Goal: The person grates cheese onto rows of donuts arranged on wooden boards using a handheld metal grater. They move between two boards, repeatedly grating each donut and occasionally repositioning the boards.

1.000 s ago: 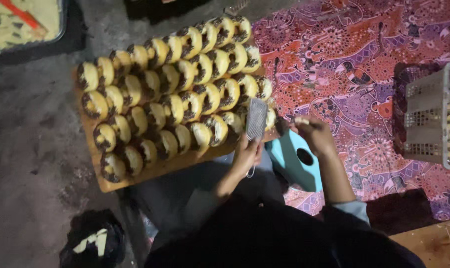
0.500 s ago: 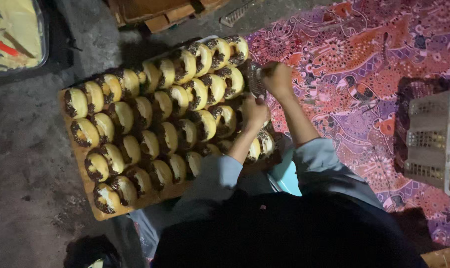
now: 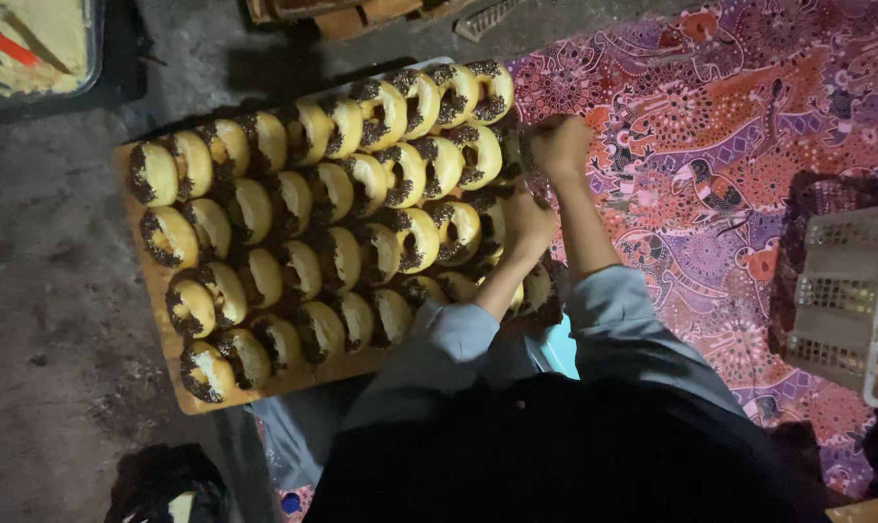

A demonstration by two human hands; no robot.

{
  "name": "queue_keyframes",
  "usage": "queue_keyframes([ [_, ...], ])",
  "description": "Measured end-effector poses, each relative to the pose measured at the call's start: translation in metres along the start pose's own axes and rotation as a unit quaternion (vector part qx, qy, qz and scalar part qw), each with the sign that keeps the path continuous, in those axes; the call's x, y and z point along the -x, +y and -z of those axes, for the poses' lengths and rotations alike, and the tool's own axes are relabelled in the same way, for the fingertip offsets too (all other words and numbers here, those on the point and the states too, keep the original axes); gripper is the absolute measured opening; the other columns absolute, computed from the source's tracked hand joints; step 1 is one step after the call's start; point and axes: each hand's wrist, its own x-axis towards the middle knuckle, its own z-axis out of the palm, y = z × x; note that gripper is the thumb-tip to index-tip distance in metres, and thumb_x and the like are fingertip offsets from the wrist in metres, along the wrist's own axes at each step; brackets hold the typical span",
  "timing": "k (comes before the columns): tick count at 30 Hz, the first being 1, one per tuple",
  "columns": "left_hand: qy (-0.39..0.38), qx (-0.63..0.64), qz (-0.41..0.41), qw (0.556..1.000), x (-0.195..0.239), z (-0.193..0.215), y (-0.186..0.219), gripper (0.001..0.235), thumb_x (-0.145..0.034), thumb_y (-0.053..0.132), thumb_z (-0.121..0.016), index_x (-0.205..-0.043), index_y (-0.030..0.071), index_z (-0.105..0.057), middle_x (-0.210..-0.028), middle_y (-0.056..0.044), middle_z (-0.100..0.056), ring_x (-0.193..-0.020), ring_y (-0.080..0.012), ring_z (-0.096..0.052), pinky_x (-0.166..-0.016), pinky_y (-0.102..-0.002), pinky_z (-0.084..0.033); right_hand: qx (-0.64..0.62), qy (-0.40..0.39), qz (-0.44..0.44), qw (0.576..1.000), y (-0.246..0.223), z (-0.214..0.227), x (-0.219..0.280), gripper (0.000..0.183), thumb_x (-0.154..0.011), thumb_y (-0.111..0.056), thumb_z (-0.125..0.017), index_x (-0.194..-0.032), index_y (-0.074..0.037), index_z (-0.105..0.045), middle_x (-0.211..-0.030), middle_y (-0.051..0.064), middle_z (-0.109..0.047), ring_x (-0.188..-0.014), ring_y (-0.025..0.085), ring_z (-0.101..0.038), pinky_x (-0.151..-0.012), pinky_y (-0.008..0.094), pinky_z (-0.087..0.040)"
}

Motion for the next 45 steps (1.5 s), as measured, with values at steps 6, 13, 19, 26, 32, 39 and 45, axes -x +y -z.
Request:
queue_keyframes([
  [6, -0.022, -0.040, 0.014, 0.999, -0.004, -0.004, 0.004, 0.010, -0.086, 0.008, -0.067, -0.088, -0.001, -0.072, -0.084, -0.025, -0.074, -0.083, -0.0386, -0.076, -0.076, -0.048, -0.057, 0.005, -0.013, -0.009, 1.000, -0.004, -0.001, 0.002, 0.022, -0.084, -0.026, -0.078, -0.087, -0.004, -0.080, -0.074, 0.021, -0.071, -0.063, 0.032, -0.072, -0.068, 0.041, -0.058],
  [13, 0.015, -0.032, 0.045, 0.998, 0.001, -0.006, 0.010, 0.025, -0.084, 0.012, -0.068, -0.103, -0.003, -0.064, -0.087, -0.028, -0.071, -0.087, -0.0461, -0.070, -0.074, -0.053, -0.055, 0.046, -0.018, 0.055, 0.997, 0.007, -0.005, -0.010, 0.020, -0.082, -0.027, -0.080, -0.088, -0.008, -0.083, -0.077, 0.020, -0.074, -0.066, 0.033, -0.073, -0.065, 0.042, -0.057],
  [19, -0.017, -0.067, 0.051, 0.996, 0.004, -0.020, 0.005, 0.028, -0.079, 0.018, -0.074, -0.097, -0.001, -0.065, -0.082, -0.025, -0.072, -0.081, -0.0440, -0.071, -0.075, -0.052, -0.055, 0.006, 0.000, 0.010, 1.000, 0.014, 0.002, -0.005, 0.015, -0.084, -0.017, -0.072, -0.092, -0.012, -0.084, -0.084, 0.015, -0.077, -0.071, 0.028, -0.076, -0.070, 0.037, -0.060],
  [26, 0.005, -0.067, 0.010, 0.998, -0.011, -0.023, -0.012, 0.018, -0.091, 0.017, -0.068, -0.088, -0.001, -0.072, -0.085, -0.026, -0.071, -0.086, -0.0435, -0.071, -0.074, -0.052, -0.056, 0.028, 0.009, 0.040, 0.999, 0.013, -0.010, -0.005, 0.013, -0.080, -0.017, -0.077, -0.089, -0.010, -0.084, -0.079, 0.015, -0.076, -0.066, 0.029, -0.074, -0.065, 0.039, -0.059],
  [32, -0.046, -0.122, 0.060, 0.990, -0.005, -0.024, -0.010, 0.015, -0.080, 0.010, -0.068, -0.087, -0.003, -0.071, -0.082, -0.028, -0.071, -0.082, -0.0443, -0.072, -0.076, -0.052, -0.056, -0.013, 0.020, -0.005, 1.000, 0.030, -0.017, -0.007, 0.011, -0.082, -0.020, -0.079, -0.088, -0.012, -0.084, -0.080, 0.012, -0.077, -0.065, 0.024, -0.075, -0.063, 0.036, -0.057],
  [39, -0.023, -0.123, 0.045, 0.991, 0.007, -0.030, -0.010, 0.022, -0.079, 0.009, -0.070, -0.097, -0.005, -0.068, -0.082, -0.029, -0.071, -0.082, -0.0460, -0.071, -0.076, -0.053, -0.055, -0.090, 0.014, -0.087, 0.992, 0.020, -0.009, 0.001, 0.009, -0.086, -0.016, -0.076, -0.087, -0.008, -0.081, -0.079, 0.010, -0.077, -0.067, 0.016, -0.072, -0.066, 0.031, -0.056],
  [45, -0.028, -0.148, 0.035, 0.988, 0.005, -0.028, -0.012, 0.019, -0.088, 0.017, -0.070, -0.098, 0.000, -0.070, -0.086, -0.028, -0.072, -0.085, -0.0440, -0.072, -0.077, -0.052, -0.057, -0.097, 0.008, -0.058, 0.994, 0.016, -0.011, -0.001, 0.011, -0.085, -0.013, -0.077, -0.090, -0.004, -0.079, -0.080, 0.011, -0.078, -0.068, 0.014, -0.070, -0.066, 0.031, -0.055],
])
